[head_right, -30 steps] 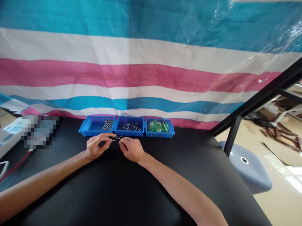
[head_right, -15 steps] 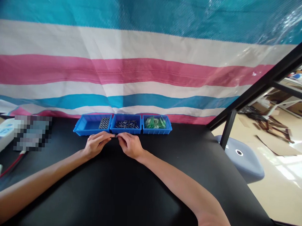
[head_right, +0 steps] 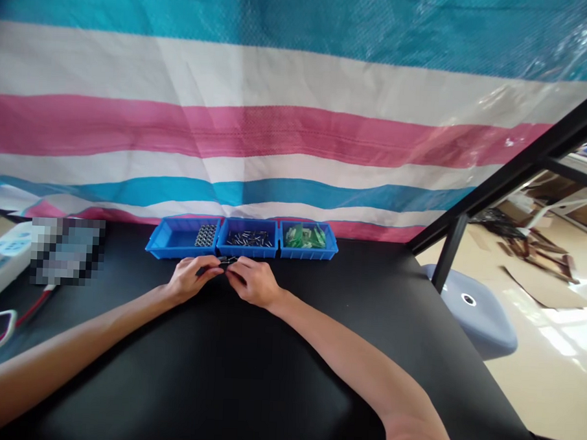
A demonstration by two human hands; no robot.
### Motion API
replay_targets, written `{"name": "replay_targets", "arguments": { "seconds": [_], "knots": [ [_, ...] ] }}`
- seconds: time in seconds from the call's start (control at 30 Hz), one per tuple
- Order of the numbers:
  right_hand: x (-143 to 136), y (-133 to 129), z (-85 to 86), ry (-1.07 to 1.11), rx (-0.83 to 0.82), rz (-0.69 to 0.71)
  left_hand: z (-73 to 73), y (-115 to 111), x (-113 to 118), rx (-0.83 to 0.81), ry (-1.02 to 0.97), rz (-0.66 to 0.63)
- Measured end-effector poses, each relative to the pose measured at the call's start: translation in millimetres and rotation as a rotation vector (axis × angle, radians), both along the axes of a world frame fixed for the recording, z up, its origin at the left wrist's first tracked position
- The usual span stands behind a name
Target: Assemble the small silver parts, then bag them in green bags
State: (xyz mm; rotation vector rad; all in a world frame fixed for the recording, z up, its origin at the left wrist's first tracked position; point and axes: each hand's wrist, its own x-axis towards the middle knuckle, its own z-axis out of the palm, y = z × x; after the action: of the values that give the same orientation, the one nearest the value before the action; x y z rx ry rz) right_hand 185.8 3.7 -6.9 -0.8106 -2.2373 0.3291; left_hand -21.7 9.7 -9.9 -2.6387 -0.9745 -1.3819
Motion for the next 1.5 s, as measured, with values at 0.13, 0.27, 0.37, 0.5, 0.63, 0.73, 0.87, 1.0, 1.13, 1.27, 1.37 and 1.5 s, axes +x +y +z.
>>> {"name": "replay_targets", "arguments": {
  "seconds": [0.13,0.27,0.37,0.5,0.63,0.73,0.87,1.0,1.13,1.27,1.37,1.5],
  "knots": [
    [-1,-2,-0.4,-0.089,0.064,0.080,4.7,-2,0,-0.028,0.020,-0.008],
    [1,-3,1.2,0.022,-0.009,0.037,8.8,-3,0,-0.085,0.033,-0.049],
    [2,-3,4.3,0.208,-0.113,-0.037,10.5,-3,1,-0.124,0.009,0.018],
    [3,2,11.6,0.442,-0.289,-0.207,12.5,-3,2,-0.185,-0.047,0.082],
    [3,7,20.3,0.552,-0.456,-0.304,12.7,-3,3,-0.168,-0.055,0.014],
    [3,8,21.1,0.488,-0.425,-0.302,12.9,-4,3,-0.160,-0.077,0.056],
    [3,6,11.7,0.094,-0.200,-0.341,14.2,-5,3,-0.160,-0.131,0.156],
    [1,1,4.6,-0.401,-0.090,-0.463,13.4,-5,3,-0.145,-0.114,0.134],
    [-1,1,8.6,-0.623,-0.094,-0.492,11.4,-5,3,-0.146,-0.105,0.126],
    [0,4,11.9,-0.686,-0.111,-0.497,10.5,-4,2,-0.158,-0.103,0.123],
    [1,6,9.0,-0.694,-0.126,-0.491,10.2,-4,2,-0.156,-0.097,0.114],
    [1,5,2.5,-0.608,-0.106,-0.472,10.7,-4,3,-0.149,-0.092,0.113]
  ]
}}
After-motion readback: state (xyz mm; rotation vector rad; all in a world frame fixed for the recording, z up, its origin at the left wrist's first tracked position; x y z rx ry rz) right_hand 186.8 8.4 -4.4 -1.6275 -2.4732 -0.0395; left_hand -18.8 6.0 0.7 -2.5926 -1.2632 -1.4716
